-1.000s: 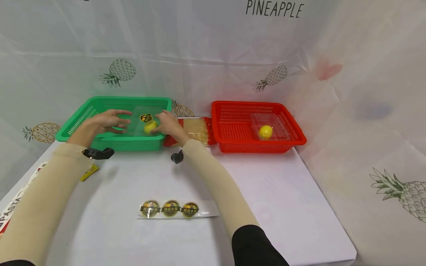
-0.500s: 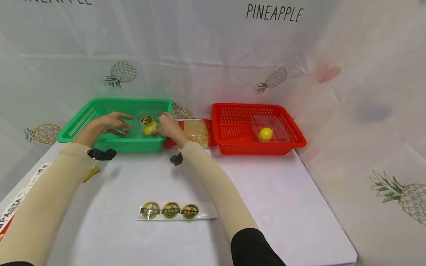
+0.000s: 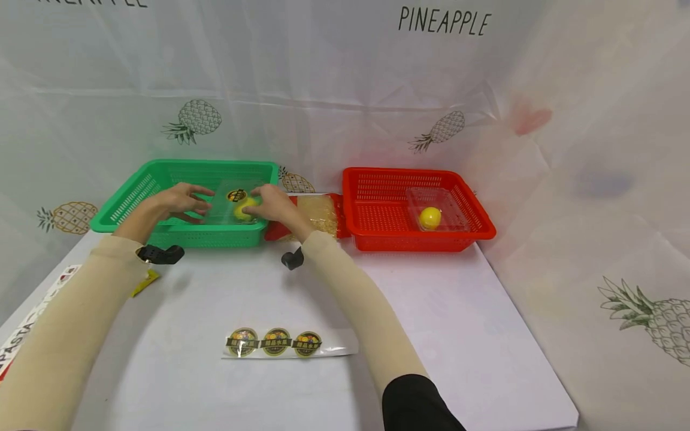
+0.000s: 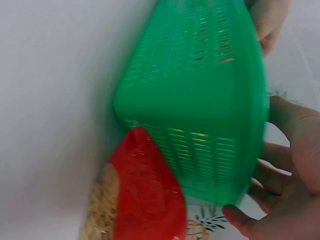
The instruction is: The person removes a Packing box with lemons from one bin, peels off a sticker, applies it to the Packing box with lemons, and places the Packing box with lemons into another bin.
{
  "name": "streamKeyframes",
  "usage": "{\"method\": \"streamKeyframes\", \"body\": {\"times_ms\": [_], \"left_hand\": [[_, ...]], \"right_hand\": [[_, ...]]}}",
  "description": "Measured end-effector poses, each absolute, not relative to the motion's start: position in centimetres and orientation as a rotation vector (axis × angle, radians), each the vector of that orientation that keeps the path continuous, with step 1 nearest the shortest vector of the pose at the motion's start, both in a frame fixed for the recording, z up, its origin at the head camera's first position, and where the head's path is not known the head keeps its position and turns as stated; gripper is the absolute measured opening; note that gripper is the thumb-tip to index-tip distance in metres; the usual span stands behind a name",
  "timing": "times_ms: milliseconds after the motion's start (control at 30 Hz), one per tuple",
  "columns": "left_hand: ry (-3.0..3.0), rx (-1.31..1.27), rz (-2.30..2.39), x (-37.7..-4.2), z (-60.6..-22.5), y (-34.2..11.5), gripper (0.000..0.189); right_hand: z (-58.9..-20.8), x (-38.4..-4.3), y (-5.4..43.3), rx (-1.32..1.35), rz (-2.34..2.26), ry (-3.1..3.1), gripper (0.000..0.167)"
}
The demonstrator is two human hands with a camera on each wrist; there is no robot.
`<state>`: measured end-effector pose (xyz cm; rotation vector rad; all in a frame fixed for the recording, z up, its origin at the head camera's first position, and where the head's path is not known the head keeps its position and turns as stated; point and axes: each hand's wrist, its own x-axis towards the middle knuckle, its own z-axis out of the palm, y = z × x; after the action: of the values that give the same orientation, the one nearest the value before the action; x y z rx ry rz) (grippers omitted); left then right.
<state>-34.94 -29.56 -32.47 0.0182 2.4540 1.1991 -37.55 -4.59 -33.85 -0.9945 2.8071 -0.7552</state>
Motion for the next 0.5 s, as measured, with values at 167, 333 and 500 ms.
{"method": "streamKeyframes", "body": {"times_ms": [167, 333, 500], "left_hand": [[2.555, 0.082, 1.128, -34.7, -32.1, -29.3, 0.059], [2.767, 0.189, 1.016, -34.6, -31.5, -28.2, 0.053], [2.927, 0.369, 0.955, -34.7, -30.5, -25.6, 0.045]], "right_hand": [[-32.8, -36.8, -3.2, -1.06, -0.852, 2.734, 0.051], [-31.6, -35.5, -0.4, -1.047, -0.96, 2.652, 0.051], [-30.4, -34.5, 3.6, -1.057, -1.032, 2.64, 0.052]]}}
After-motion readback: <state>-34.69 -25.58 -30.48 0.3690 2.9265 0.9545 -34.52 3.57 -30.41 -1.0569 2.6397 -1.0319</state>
